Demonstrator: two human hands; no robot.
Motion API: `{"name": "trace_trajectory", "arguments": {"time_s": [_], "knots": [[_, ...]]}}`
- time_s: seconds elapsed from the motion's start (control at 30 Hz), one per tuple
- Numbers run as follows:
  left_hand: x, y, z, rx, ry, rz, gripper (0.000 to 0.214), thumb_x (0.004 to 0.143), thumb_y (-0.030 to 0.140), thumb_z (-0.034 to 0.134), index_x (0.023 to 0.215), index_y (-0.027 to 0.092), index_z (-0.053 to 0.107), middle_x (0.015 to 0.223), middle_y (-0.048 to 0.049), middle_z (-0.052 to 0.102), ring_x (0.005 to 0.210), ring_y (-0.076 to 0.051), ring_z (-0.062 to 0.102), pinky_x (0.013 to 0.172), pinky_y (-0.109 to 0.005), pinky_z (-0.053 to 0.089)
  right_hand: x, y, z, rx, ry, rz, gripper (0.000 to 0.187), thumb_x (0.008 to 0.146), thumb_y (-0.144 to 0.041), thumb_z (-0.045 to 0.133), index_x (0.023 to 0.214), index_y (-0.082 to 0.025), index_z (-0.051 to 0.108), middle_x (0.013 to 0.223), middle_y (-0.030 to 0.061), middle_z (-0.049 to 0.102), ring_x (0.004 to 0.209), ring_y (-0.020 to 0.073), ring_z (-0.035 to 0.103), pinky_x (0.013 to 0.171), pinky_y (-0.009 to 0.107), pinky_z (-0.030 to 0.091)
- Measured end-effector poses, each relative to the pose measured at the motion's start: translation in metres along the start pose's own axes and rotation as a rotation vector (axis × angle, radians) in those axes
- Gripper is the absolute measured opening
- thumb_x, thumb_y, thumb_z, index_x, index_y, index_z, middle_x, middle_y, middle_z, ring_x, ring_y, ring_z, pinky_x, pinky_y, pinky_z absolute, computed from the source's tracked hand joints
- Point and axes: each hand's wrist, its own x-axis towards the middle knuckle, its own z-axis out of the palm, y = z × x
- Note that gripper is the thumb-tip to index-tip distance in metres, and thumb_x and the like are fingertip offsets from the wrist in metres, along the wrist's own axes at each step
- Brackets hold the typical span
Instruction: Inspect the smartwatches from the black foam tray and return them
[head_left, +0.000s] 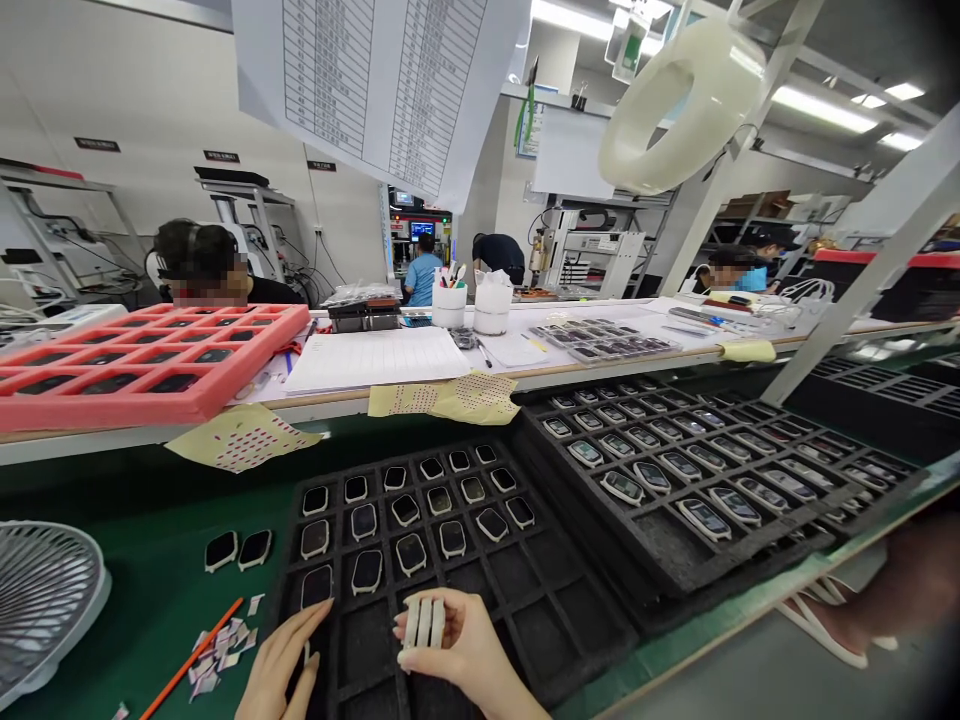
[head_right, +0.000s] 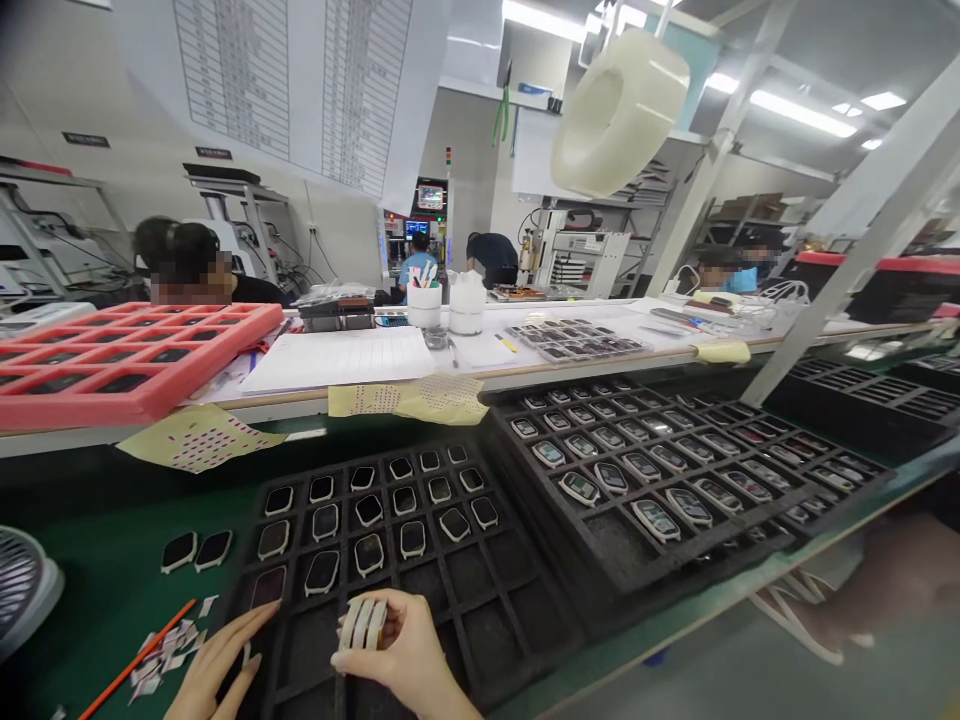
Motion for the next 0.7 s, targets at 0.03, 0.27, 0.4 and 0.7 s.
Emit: {"name": "trace_trajectory", "arguments": {"time_s": [0.03, 0.27, 0.4, 0.7], "knots": [[0.001, 0.002, -0.002, 0.011, -0.005, 0.011, 0.041, 0.091, 0.043, 0.042, 0.127, 0.031, 0.057, 0.132, -0.0039, 0.057, 0.124, -0.026, 0.052, 0.100, -0.044, 0.048, -0.001, -0.002, 0.000, -0.006, -0.007, 0.002, 0.059, 0.036, -0.026, 0.092, 0.089, -0.012, 0.071, 0.087, 0.0119, 0.076, 0.087, 0.0333, 0.072, 0.081, 0.044, 0.056], [0.003, 0.038, -0.009, 0.014, -0.018, 0.036, 0.038, 0.092, 0.031, 0.039, 0.123, 0.024, 0.059, 0.127, -0.0075, 0.060, 0.123, -0.025, 0.051, 0.105, -0.046, 0.043, -0.005, -0.012, 0.000, -0.042, -0.020, 0.026, 0.056, 0.040, -0.031, 0.092, 0.089, -0.014, 0.069, 0.089, 0.0114, 0.076, 0.092, 0.0340, 0.071, 0.087, 0.048, 0.055], [0.000, 0.050, -0.009, 0.010, -0.053, 0.045, 0.039, 0.090, 0.022, 0.039, 0.124, 0.022, 0.058, 0.128, -0.0082, 0.059, 0.124, -0.023, 0.049, 0.107, -0.047, 0.040, -0.008, -0.014, -0.001, -0.055, -0.038, 0.029, 0.055, 0.045, -0.031, 0.091, 0.092, -0.016, 0.069, 0.093, 0.0116, 0.076, 0.095, 0.0338, 0.070, 0.091, 0.051, 0.053], [-0.003, 0.052, -0.009, 0.047, -0.100, 0.033, 0.046, 0.084, 0.009, 0.039, 0.126, 0.018, 0.054, 0.130, -0.0104, 0.057, 0.127, -0.023, 0.047, 0.109, -0.047, 0.038, -0.007, -0.007, -0.005, -0.089, -0.080, 0.002, 0.051, 0.052, -0.032, 0.089, 0.096, -0.016, 0.069, 0.096, 0.0119, 0.076, 0.096, 0.0331, 0.070, 0.092, 0.052, 0.053]]}}
